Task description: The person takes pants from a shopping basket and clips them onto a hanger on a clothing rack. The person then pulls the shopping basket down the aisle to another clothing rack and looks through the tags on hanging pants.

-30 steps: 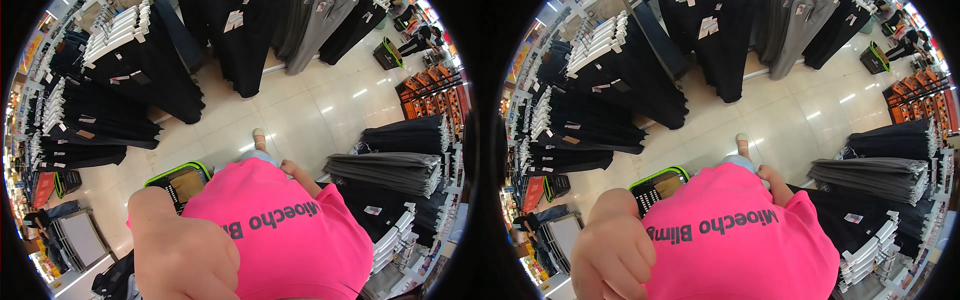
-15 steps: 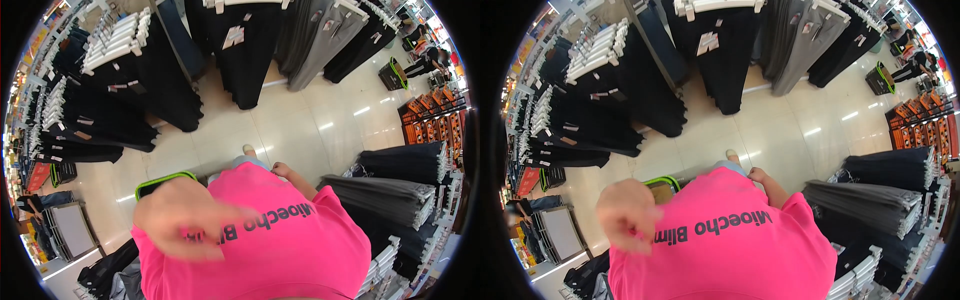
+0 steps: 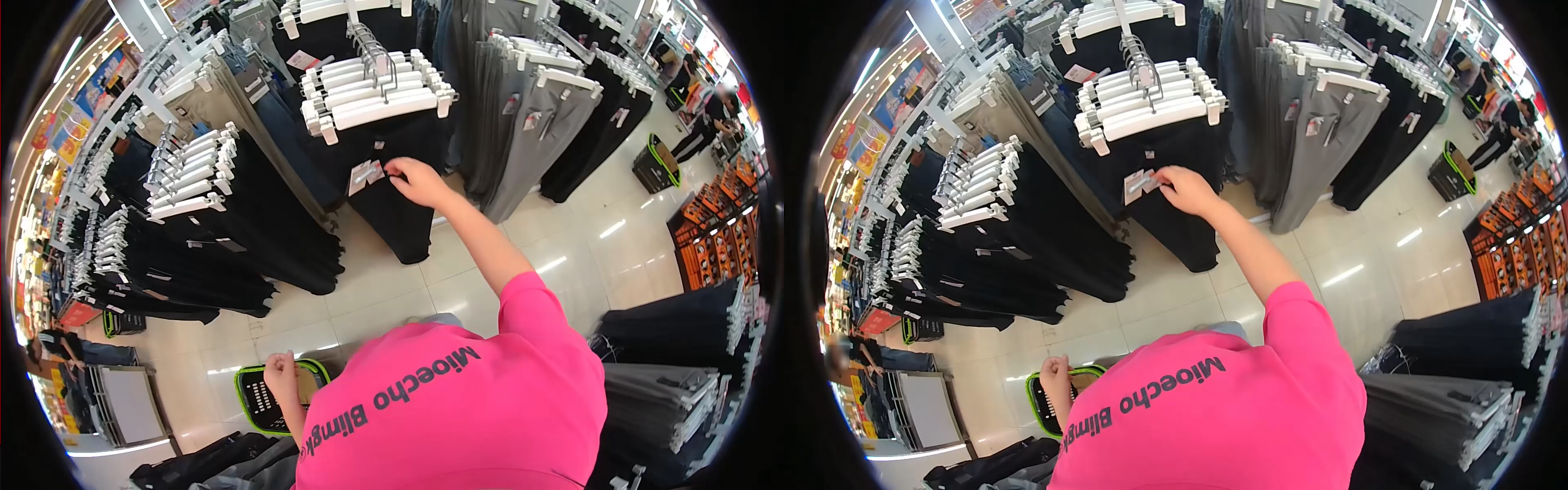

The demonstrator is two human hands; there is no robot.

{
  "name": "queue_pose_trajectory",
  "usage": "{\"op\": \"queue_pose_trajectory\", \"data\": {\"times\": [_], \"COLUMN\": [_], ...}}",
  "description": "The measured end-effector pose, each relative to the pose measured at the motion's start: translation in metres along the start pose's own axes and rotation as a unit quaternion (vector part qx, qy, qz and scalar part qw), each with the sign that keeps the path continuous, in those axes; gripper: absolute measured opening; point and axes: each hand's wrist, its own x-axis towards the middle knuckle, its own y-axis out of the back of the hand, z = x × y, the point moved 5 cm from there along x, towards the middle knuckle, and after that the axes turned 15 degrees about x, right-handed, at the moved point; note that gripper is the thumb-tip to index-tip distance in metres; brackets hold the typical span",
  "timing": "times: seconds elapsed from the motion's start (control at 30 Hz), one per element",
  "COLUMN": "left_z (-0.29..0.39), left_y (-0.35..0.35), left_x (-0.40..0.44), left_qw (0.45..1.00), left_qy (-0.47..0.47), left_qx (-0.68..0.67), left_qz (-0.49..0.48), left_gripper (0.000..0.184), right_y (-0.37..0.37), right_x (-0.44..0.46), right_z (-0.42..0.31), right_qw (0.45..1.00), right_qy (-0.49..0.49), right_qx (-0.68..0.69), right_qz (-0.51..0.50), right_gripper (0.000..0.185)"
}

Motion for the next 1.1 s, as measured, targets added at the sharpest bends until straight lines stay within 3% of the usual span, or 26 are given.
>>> {"op": "queue_pose_trajectory", "data": {"times": [0.07,0.17,0.3,0.43,0.57,0.63,0.7,0.8,0.87,0.9,0.97,1.1], "left_z": [0.03,0.056,0.032,0.038,0.091,0.121,0.148,0.203,0.244,0.257,0.284,0.309], "left_y": [-0.015,-0.023,-0.021,-0.021,-0.028,-0.033,-0.04,-0.053,-0.066,-0.074,-0.087,-0.109], "left_x": [0.002,-0.005,-0.001,0.02,0.055,0.075,0.096,0.125,0.142,0.153,0.168,0.192], "left_qw": [0.997,0.999,0.997,0.993,0.996,0.99,0.99,0.981,0.951,0.944,0.903,0.861], "left_qy": [-0.057,-0.03,0.008,-0.014,-0.026,-0.081,-0.115,-0.193,-0.305,-0.309,-0.416,-0.468], "left_qx": [0.038,0.019,0.066,0.116,0.084,0.112,0.081,0.012,-0.031,-0.036,0.014,0.029], "left_qz": [0.02,-0.003,0.027,0.032,0.031,0.034,0.016,-0.002,-0.046,-0.111,-0.111,-0.198], "left_gripper": [0.02,0.02,0.021,0.019,0.017,0.014,0.009,0.009,0.02,0.036,0.05,0.062], "right_y": [0.009,0.018,0.015,0.017,0.033,0.053,0.079,0.111,0.117,0.117,0.112,0.108], "right_x": [0.032,0.062,0.066,0.062,0.052,0.05,0.047,0.047,0.054,0.056,0.063,0.063], "right_z": [0.008,0.039,0.061,0.053,0.034,0.016,-0.005,-0.02,-0.013,-0.003,0.006,0.018], "right_qw": [1.0,0.995,0.99,0.986,0.978,0.983,0.977,0.944,0.935,0.935,0.934,0.911], "right_qy": [0.013,-0.026,-0.077,-0.094,-0.123,-0.113,-0.072,0.051,0.05,0.04,0.035,0.028], "right_qx": [0.016,0.069,0.109,0.124,0.159,0.12,0.076,-0.138,-0.168,-0.167,-0.188,-0.232], "right_qz": [0.008,0.07,0.05,0.061,0.057,0.084,0.184,0.295,0.309,0.309,0.303,0.339], "right_gripper": [0.023,0.025,0.027,0.029,0.022,0.014,0.012,0.023,0.029,0.03,0.028,0.022]}}
